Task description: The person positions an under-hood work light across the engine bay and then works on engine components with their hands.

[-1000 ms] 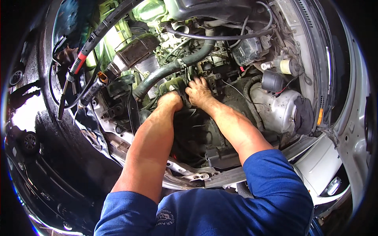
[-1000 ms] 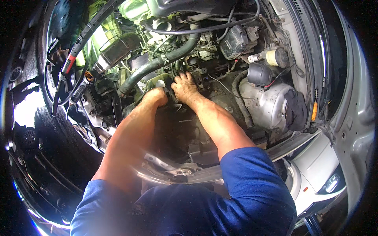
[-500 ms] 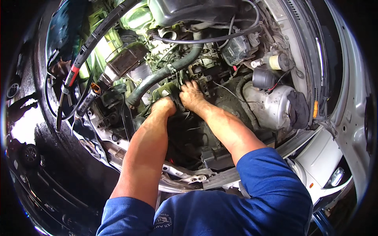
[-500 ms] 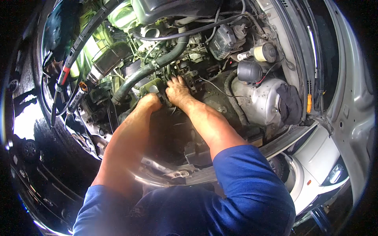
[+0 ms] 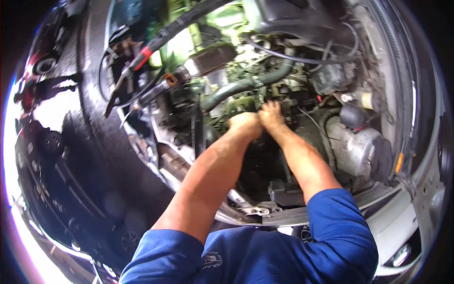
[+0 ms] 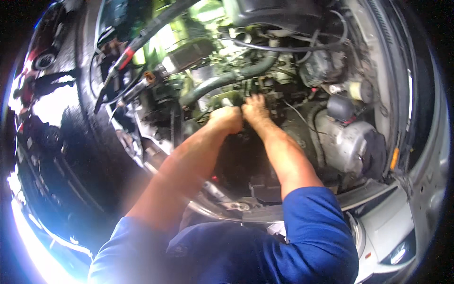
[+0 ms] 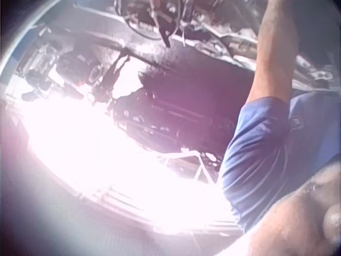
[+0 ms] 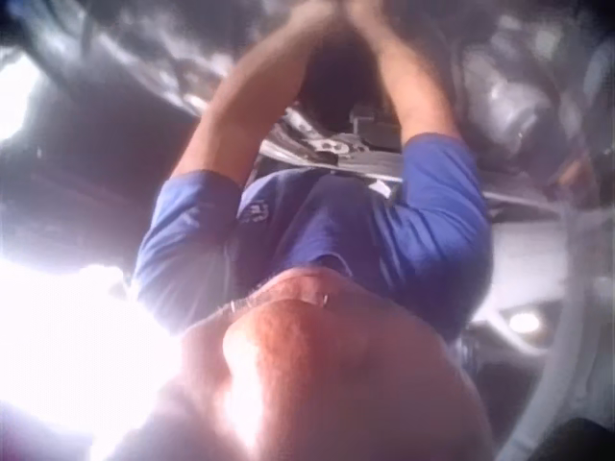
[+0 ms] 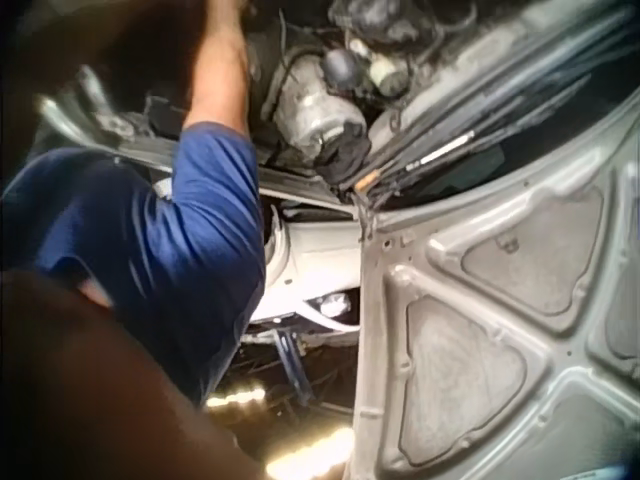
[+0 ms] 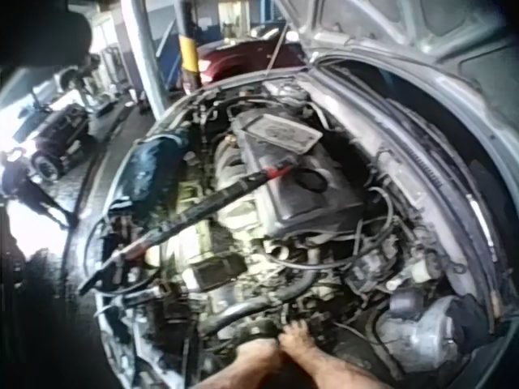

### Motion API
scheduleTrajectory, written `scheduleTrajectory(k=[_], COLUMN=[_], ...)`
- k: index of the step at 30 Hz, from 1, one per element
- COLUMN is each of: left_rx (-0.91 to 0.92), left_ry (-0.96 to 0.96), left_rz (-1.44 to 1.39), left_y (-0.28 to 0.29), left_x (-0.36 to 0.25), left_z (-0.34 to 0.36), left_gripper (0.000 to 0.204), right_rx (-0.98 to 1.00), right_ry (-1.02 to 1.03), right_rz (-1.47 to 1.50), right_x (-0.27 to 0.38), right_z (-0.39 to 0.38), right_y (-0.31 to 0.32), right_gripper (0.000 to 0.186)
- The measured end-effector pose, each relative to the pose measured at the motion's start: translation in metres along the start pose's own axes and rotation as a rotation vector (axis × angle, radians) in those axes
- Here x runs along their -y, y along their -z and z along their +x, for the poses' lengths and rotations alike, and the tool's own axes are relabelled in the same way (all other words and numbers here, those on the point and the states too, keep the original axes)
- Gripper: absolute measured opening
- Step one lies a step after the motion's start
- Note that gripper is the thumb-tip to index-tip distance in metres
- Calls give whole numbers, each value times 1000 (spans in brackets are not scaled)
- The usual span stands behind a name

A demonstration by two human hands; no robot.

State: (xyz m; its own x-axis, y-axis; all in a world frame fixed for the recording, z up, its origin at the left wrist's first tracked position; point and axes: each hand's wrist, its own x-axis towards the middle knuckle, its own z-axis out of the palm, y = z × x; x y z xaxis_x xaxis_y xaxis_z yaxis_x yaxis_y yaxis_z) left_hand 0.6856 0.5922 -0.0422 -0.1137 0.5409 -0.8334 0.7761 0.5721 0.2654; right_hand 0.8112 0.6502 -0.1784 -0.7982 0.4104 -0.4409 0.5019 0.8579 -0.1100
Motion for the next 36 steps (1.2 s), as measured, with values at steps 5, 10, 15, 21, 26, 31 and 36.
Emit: scheduleTrajectory(k=[5, 10, 15, 21, 26, 31, 36], left_rx=[-284, -1132, -1223, -1128, -1140, -1113, -1115], left_ry=[-272, -283, -395, -424, -431, -480, -419], left_rz=[-148, -215, 23, 72, 224, 175, 190], left_y=[45, 49, 36, 29, 30, 28, 29], left_x=[-8, 95, 167, 185, 183, 182, 178], left_z=[-78, -118, -92, -92, -86, -76, -80], left_gripper=[28, 20, 16, 12, 17, 16, 17], right_rx=[-68, -143, -327, -384, -25, -62, -946], right_ry=[-27, -4, 33, 108, 15, -74, -753], right_rz=[125, 70, -19, 257, 364, 562, 390], right_x=[-1, 12, -12, -1, -1, -43, -189], right_z=[-1, -2, -15, -16, -49, -120, -182], right_y=[-3, 16, -12, 14, 106, 254, 347], right_gripper=[32, 21, 20, 20, 17, 16, 16])
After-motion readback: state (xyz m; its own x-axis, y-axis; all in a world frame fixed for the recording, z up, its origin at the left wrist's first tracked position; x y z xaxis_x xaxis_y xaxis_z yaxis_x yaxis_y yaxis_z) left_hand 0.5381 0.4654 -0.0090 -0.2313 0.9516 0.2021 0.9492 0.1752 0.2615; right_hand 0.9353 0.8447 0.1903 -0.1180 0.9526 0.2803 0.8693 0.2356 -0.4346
